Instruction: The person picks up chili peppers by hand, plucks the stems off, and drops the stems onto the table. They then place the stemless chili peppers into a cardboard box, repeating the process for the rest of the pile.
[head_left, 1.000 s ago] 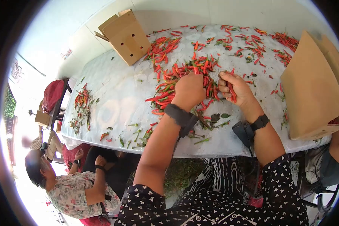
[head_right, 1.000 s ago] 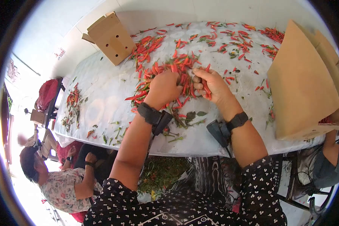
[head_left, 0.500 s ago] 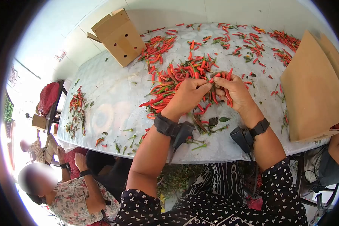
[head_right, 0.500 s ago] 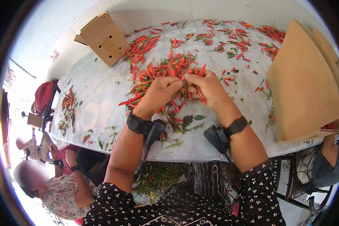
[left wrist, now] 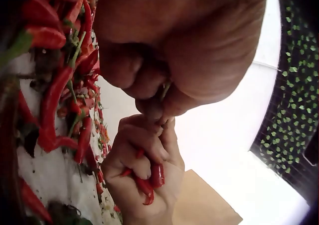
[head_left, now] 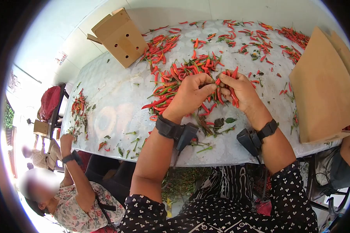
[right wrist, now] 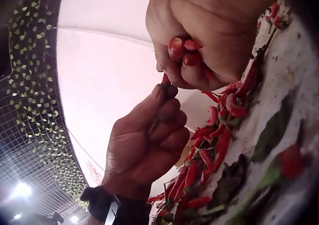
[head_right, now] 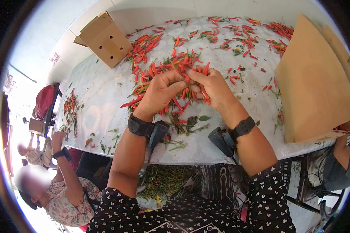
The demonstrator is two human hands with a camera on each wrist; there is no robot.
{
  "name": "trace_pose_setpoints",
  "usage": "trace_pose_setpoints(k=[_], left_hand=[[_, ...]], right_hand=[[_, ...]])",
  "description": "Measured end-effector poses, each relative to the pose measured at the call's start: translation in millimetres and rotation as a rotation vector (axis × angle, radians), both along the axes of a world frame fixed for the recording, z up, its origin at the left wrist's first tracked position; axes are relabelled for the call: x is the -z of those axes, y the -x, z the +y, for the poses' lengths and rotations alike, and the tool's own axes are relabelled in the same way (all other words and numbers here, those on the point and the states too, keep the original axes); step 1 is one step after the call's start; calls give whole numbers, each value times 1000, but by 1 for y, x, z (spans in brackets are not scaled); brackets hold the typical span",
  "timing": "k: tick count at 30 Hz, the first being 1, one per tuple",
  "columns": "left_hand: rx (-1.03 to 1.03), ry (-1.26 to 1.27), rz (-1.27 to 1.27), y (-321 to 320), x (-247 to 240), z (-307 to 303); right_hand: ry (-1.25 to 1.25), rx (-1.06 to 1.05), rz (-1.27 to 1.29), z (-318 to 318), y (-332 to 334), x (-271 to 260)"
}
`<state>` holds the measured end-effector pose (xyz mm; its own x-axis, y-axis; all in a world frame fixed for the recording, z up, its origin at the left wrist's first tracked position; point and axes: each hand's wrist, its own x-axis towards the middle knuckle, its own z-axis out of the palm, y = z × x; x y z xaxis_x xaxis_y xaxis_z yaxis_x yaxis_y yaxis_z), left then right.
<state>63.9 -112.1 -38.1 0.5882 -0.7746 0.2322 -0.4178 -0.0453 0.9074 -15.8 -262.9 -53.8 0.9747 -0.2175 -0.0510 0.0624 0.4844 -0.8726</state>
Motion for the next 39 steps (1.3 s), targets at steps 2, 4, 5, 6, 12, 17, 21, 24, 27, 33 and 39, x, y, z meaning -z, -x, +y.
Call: trace_pose_setpoints(k=[2, 4, 5, 6, 12, 17, 21, 24, 27, 33, 39], left_hand=[[32, 16, 24, 0, -1, 1], [53, 43, 44, 1, 0, 0], [75, 73, 65, 1, 0, 0], [76, 71, 67, 0, 1, 0], [225, -16, 185, -1, -5, 6], [58, -14, 23, -5, 9, -2], [-3, 4, -67, -1, 9, -5], [34, -129, -48, -3, 6, -2], [38, -135, -38, -5, 10, -3], [1, -115, 33, -5, 11, -4], [-75, 66, 113, -1, 10, -6]], right_hand=[[-47, -14, 10, -1, 0, 0], [-95, -29, 20, -1, 1, -1], [-116, -43, 23, -1, 1, -3], [-138, -58, 28, -1, 1, -3], [-487, 24, -61, -30, -6, 5], [-294, 131, 25, -39, -4, 5], [657, 144, 263, -40, 1, -2], [1309, 69, 290, -36, 6, -4], [1542, 17, 211, -28, 11, -8], [1349, 35, 177, -31, 9, -8], [338, -36, 116, -31, 10, -13]])
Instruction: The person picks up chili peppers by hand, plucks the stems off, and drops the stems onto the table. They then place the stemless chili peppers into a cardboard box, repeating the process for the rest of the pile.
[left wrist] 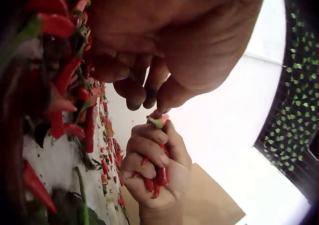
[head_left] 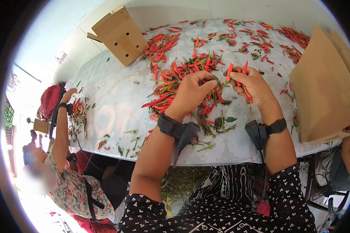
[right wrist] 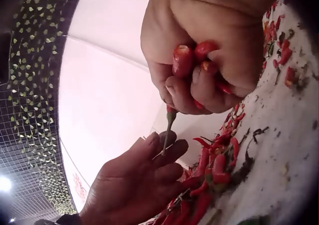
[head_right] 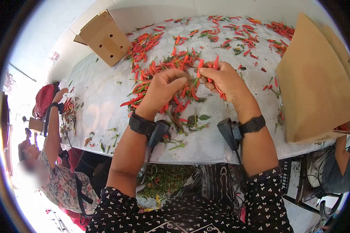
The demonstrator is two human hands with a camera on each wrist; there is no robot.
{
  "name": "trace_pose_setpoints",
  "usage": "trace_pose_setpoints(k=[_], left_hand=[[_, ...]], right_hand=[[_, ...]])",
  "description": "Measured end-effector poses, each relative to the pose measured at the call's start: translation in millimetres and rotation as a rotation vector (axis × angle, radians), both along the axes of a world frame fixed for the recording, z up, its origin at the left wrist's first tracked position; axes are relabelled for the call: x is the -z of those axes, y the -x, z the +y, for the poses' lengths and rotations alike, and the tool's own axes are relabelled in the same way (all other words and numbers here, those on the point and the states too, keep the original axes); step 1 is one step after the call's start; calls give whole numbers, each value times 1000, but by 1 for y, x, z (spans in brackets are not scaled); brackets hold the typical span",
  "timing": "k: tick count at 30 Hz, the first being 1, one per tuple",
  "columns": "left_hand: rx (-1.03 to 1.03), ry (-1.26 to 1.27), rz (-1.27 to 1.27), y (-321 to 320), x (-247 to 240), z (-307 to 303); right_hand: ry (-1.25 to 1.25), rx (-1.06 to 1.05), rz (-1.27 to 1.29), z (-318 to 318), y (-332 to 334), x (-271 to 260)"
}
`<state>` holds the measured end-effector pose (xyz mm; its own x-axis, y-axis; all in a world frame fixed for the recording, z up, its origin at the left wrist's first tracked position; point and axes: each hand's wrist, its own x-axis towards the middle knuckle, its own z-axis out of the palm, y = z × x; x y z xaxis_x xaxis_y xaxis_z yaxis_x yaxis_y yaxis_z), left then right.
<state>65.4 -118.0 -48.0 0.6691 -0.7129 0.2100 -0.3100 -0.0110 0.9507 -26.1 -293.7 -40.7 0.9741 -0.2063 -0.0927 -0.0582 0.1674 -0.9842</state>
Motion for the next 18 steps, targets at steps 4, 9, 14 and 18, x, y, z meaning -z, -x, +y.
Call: trace_pose_setpoints(k=[4, 9, 14, 18], left_hand=[[27, -18, -57, 5, -5, -1], [74, -43, -69, 7, -8, 1], [59, -166, -120, 6, -7, 2], [-13, -153, -209, 6, -4, 1]], right_hand=[[-247, -26, -44, 4, -2, 4], [-253, -27, -53, 15, -2, 3], [-237, 27, -53, 23, -3, 3], [-125, 78, -77, 28, -5, 3]])
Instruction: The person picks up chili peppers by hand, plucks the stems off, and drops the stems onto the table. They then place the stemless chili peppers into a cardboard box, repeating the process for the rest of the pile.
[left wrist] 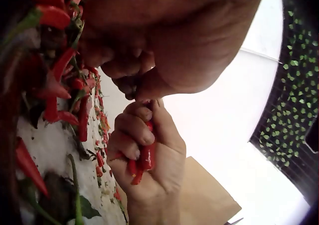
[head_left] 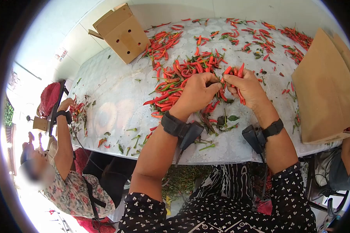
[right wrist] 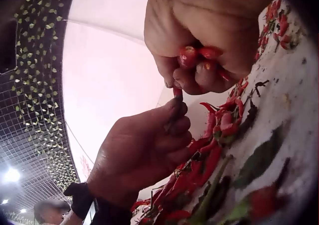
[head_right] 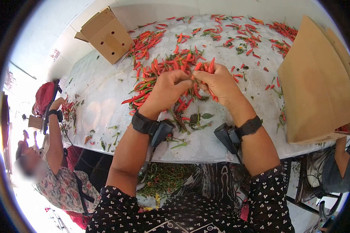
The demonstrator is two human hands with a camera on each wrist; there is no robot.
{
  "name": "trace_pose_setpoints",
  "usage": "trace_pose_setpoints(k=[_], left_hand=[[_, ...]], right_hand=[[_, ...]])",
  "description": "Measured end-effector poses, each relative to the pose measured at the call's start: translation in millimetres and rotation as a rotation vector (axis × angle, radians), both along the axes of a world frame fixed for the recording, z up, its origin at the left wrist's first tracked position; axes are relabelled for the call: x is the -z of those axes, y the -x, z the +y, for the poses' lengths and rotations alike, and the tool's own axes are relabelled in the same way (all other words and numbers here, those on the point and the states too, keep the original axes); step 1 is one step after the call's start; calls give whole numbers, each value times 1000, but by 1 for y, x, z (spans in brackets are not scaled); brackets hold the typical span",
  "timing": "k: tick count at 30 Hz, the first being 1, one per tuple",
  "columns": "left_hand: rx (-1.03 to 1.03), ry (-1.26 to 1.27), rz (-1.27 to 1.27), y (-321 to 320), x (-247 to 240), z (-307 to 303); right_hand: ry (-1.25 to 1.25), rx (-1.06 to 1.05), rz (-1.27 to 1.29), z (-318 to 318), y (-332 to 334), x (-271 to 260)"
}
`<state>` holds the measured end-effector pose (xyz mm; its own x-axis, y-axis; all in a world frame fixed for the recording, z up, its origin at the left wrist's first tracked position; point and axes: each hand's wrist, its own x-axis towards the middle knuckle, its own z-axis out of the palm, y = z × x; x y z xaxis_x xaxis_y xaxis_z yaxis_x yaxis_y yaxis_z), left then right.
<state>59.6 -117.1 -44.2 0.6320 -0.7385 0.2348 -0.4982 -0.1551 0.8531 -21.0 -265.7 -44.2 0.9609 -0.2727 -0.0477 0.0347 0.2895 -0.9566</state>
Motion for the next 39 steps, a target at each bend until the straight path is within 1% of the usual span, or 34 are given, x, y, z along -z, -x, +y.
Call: trace_pose_setpoints(k=[1, 2, 4, 8, 9, 10, 11, 12, 13, 14, 15, 17, 18, 20, 21, 23, 27, 29, 30, 32, 36, 38, 39], left_hand=[[-29, -7, -30, 0, 0, 0], [-59, -13, -60, 0, 0, 0], [-84, -38, -70, -3, 3, 0], [-135, -111, -45, -5, 1, 1], [-135, -113, -44, -5, -1, 1], [-82, -144, -25, -5, -4, 1], [-28, -175, -6, -4, -5, 1], [-25, -175, -6, -3, -2, -1], [33, -59, -20, -2, 4, -3], [91, 57, -34, -2, 9, -5], [94, 56, -34, -5, 15, -4], [172, -26, -218, -9, 20, -3], [174, -27, -218, -8, 20, -2], [180, -154, -459, -5, 17, -1], [180, -155, -458, -3, 14, -2], [152, -260, -448, 0, 10, -2], [153, -272, -472, -2, 12, -3], [157, -265, -546, -2, 13, -2], [157, -266, -545, -1, 12, -2], [164, -320, -557, 2, 12, -2], [163, -320, -529, -2, 12, -2], [81, -137, -450, -5, 12, -2], [83, -138, -451, -4, 10, -2]], right_hand=[[51, 26, -17, 1, 0, 0], [49, 25, -15, 1, -1, 2], [285, 56, -79, 0, -4, 6], [328, 47, -146, 3, -1, 2], [183, 58, -137, -1, 0, 0], [38, 70, -128, -5, 0, 0], [38, 73, -127, -10, -1, 1], [-150, 68, -110, -17, -4, 5], [-338, 64, -93, -21, -5, 8], [-374, 44, -103, -22, -6, 8], [-376, 47, -104, -23, -6, 9], [-458, -1, -87, -22, -6, 10], [-460, 0, -88, -23, -6, 11], [-428, -83, -103, -24, -6, 12], [-430, -83, -103, -24, -6, 12], [-431, -83, -107, -23, -5, 11], [-455, -61, -126, -22, -5, 11], [-490, 50, -105, -18, -4, 7], [-490, 50, -105, -20, -4, 9], [-474, -26, -127, -24, -6, 14], [-462, -13, -112, -21, -5, 13], [-402, 25, -101, -19, -4, 10], [-404, 26, -102, -19, -5, 11]])
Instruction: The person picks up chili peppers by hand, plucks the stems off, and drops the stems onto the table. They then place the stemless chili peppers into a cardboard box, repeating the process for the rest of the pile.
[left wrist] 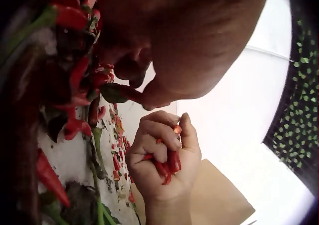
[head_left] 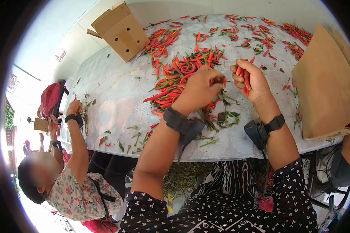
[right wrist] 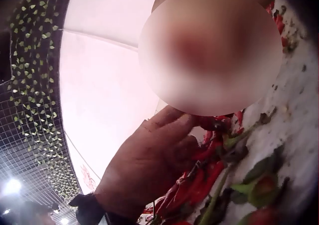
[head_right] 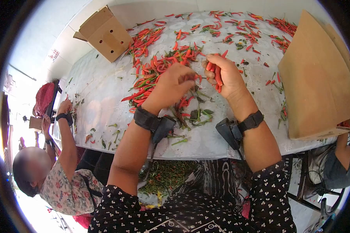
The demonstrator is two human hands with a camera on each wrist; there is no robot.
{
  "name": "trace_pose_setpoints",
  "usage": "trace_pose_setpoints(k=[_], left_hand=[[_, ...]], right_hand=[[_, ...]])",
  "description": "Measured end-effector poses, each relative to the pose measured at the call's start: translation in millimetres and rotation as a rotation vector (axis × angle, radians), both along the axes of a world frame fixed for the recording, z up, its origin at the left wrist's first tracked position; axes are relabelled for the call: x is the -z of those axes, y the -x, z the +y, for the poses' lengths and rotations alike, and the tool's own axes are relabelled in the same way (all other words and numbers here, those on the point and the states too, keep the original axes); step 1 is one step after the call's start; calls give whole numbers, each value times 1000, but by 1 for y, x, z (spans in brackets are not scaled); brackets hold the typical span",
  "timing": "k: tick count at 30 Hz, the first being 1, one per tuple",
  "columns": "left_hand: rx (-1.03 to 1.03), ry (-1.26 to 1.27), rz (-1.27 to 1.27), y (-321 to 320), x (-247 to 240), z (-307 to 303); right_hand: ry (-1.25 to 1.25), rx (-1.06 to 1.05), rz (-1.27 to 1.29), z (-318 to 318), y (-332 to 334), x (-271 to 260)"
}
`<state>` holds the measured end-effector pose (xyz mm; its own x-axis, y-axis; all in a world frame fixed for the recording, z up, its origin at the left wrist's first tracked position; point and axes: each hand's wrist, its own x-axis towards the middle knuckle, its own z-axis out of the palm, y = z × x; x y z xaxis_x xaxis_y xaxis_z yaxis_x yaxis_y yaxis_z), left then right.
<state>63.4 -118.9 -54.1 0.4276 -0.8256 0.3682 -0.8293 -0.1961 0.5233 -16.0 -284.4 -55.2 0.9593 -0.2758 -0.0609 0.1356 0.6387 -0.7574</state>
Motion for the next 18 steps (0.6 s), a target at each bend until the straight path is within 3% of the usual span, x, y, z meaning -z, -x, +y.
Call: trace_pose_setpoints(k=[2, 3, 5, 18], left_hand=[[-93, 220, 313, 2, -6, -1], [-90, 218, 313, 2, -6, -2], [-51, 345, 650, 0, -7, -4], [103, 278, 670, 4, -7, -2]], right_hand=[[122, -9, 27, 0, -1, 1], [120, -6, 26, 1, 0, 1], [235, -11, 65, 6, 1, -2], [439, -59, 115, 13, 5, -7]])
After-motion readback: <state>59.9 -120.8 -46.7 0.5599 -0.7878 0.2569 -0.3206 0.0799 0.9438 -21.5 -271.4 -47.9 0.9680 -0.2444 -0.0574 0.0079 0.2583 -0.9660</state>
